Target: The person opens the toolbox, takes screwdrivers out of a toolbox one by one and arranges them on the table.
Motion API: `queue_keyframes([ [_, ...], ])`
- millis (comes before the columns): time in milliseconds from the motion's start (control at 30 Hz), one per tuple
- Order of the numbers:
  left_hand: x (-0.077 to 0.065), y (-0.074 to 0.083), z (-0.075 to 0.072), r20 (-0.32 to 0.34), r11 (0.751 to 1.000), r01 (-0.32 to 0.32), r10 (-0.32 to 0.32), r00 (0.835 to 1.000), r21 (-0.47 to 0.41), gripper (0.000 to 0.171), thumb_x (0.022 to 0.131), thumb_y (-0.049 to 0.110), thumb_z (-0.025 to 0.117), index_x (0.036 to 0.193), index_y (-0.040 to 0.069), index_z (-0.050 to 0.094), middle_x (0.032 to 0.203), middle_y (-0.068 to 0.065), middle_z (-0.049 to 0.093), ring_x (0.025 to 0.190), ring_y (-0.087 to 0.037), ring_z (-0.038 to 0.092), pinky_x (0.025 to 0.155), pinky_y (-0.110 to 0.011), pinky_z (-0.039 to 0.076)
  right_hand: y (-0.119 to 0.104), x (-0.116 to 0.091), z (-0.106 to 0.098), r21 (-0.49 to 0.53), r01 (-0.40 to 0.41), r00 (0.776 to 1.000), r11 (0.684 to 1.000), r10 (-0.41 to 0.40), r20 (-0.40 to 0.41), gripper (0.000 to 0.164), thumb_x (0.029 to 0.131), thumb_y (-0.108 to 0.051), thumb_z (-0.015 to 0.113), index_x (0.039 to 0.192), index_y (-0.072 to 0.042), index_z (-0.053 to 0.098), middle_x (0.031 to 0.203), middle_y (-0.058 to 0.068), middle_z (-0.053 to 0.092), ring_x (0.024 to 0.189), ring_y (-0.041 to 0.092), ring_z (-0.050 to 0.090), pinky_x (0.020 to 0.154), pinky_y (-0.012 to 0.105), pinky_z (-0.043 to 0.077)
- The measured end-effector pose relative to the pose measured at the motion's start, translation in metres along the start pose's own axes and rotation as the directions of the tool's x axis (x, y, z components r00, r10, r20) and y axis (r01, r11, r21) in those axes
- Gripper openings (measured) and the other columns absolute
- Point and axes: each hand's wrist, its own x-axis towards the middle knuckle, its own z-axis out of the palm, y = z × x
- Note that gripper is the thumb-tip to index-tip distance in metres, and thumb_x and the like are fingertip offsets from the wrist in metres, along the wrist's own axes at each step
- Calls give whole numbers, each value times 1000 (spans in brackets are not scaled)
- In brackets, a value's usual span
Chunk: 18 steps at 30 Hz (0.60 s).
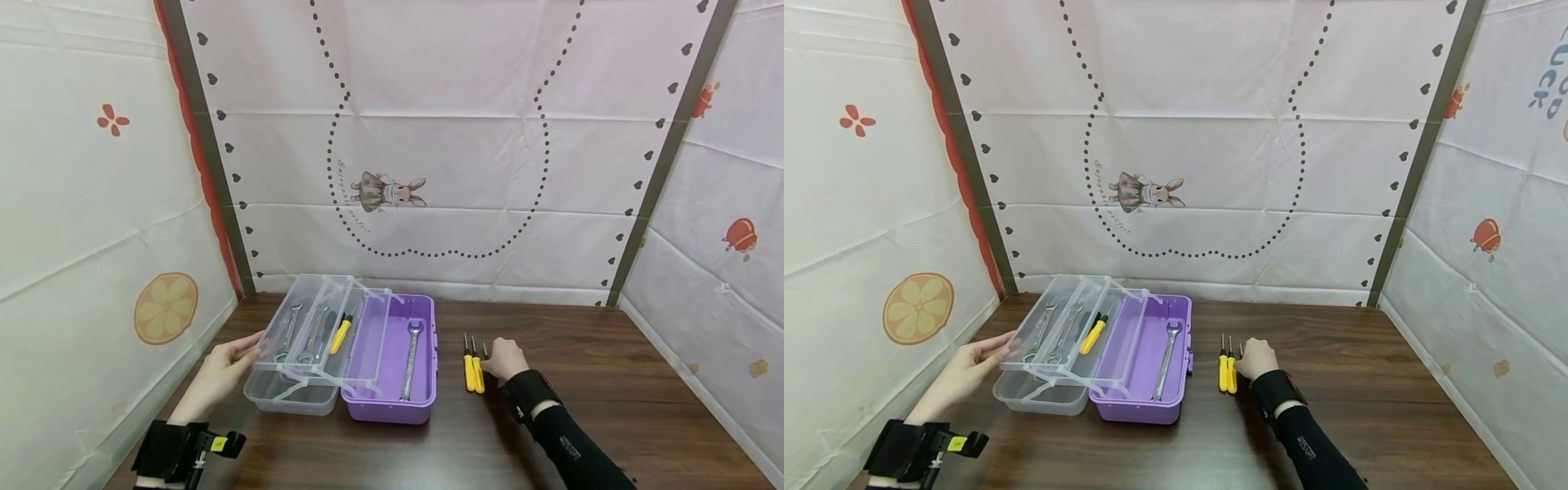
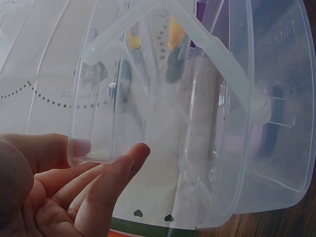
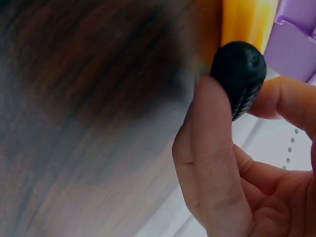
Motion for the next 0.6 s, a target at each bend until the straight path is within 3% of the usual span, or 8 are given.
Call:
queue_keyframes([
  [100,0,0,0,-1,1000,-2,2,1000,-2,44,103,15,52,141,-6,49,126,-27,63,100,-1,64,73,-15,51,3,2,3,32,-12,1000,999,12,28,19,84,-9,70,72,0,60,55,10,59,36,15,56,43,29,51],
  [433,0,3,0,8,1000,15,-15,1000,5,44,103,14,52,142,-7,48,126,-26,64,105,-10,65,75,-14,51,4,6,-1,40,-31,998,999,28,62,18,86,-7,66,72,3,62,59,13,62,41,19,61,48,32,55],
  [600,0,2,0,17,1000,27,-27,999,3,44,103,13,51,143,-6,47,124,-25,65,104,-9,66,75,-15,52,5,9,-3,64,-72,991,995,65,113,14,88,-6,61,82,7,62,60,14,61,42,19,62,47,30,54],
])
